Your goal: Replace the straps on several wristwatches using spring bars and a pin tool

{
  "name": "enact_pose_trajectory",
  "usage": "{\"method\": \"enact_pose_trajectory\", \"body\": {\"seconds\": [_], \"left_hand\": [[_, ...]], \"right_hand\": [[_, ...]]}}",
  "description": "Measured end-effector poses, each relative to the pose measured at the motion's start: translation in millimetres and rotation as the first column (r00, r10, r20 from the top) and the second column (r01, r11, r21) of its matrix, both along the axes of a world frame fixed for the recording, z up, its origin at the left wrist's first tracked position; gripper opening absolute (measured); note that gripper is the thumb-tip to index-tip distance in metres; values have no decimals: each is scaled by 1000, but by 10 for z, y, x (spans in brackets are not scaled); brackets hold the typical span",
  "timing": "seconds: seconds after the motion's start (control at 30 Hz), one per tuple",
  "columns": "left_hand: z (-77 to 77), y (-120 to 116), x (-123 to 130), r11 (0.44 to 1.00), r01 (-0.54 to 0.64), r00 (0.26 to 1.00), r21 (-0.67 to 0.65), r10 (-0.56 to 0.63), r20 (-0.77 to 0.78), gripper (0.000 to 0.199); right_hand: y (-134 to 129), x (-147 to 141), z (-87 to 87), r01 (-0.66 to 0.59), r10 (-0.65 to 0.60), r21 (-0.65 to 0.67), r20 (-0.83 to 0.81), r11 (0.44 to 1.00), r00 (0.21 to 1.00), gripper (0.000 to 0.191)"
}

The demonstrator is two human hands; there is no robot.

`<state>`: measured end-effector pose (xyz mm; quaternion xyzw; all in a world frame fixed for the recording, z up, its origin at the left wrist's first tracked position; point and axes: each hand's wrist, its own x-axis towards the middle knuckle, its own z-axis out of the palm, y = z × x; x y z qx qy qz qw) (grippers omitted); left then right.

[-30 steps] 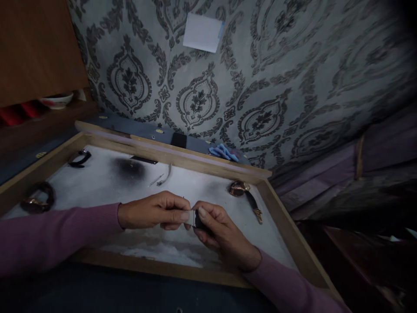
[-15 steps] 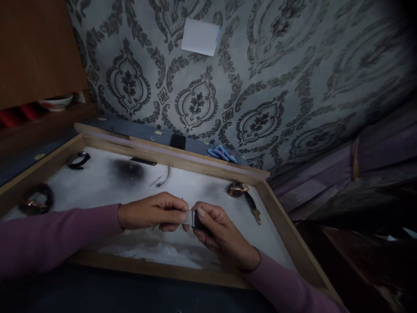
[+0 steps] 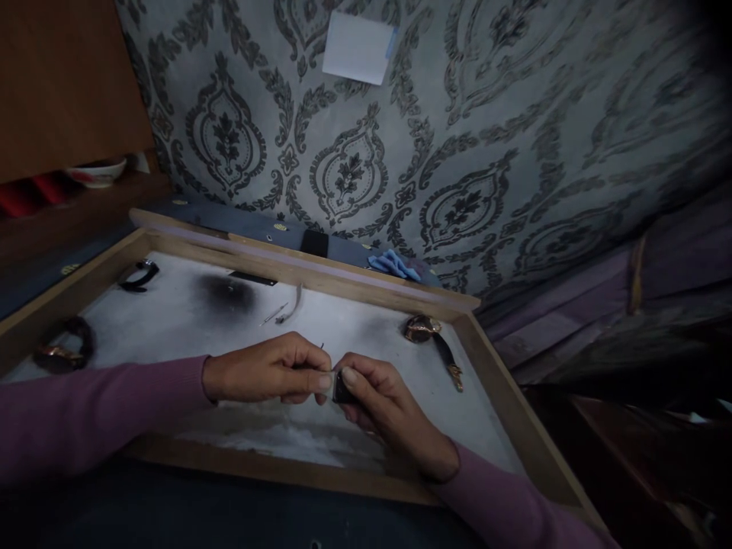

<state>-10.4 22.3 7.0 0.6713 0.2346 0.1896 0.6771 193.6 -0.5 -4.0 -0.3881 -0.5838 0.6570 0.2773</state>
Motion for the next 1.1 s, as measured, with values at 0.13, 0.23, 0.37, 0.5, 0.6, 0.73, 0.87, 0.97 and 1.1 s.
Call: {"method": "enact_pose_trajectory", "body": {"seconds": [0.13, 0.23, 0.37, 0.5, 0.6, 0.73, 0.87, 0.97, 1.1], "left_hand": [[17, 50, -15, 1000, 14, 1000, 0, -14, -5, 36], [7, 60, -18, 999, 14, 1000, -31, -13, 17, 34], [-32, 42, -5, 996, 25, 997, -87, -18, 77, 31], [-67, 27, 10, 992, 16, 997, -127, -5, 82, 33], [-67, 36, 2, 990, 29, 996, -137, -17, 84, 32], [-40, 73, -38, 982, -31, 995, -185, 49, 92, 25], [-28, 112, -66, 947, -111, 970, -301, 169, 174, 23], [-43, 132, -68, 918, -67, 957, -391, 169, 234, 23], [-61, 136, -75, 903, 6, 936, -429, 147, 321, 24]], "right_hand": [[37, -31, 10, 6, -10, -89, -52, 996, 999, 43], [42, -41, 11, 3, -20, -155, -112, 988, 994, 43], [37, -29, 6, -30, -13, -225, -187, 974, 982, 41], [48, -15, -6, -65, -5, -291, -235, 954, 972, 40], [65, -3, -22, -83, -3, -335, -251, 939, 968, 40], [101, 16, -46, -6, -94, -359, -262, 933, 961, 37], [146, 21, -67, 106, -192, -324, -246, 940, 950, 38], [160, 23, -92, 99, -175, -272, -269, 957, 947, 35], [148, 33, -123, 32, -69, -142, -265, 989, 962, 35]]}}
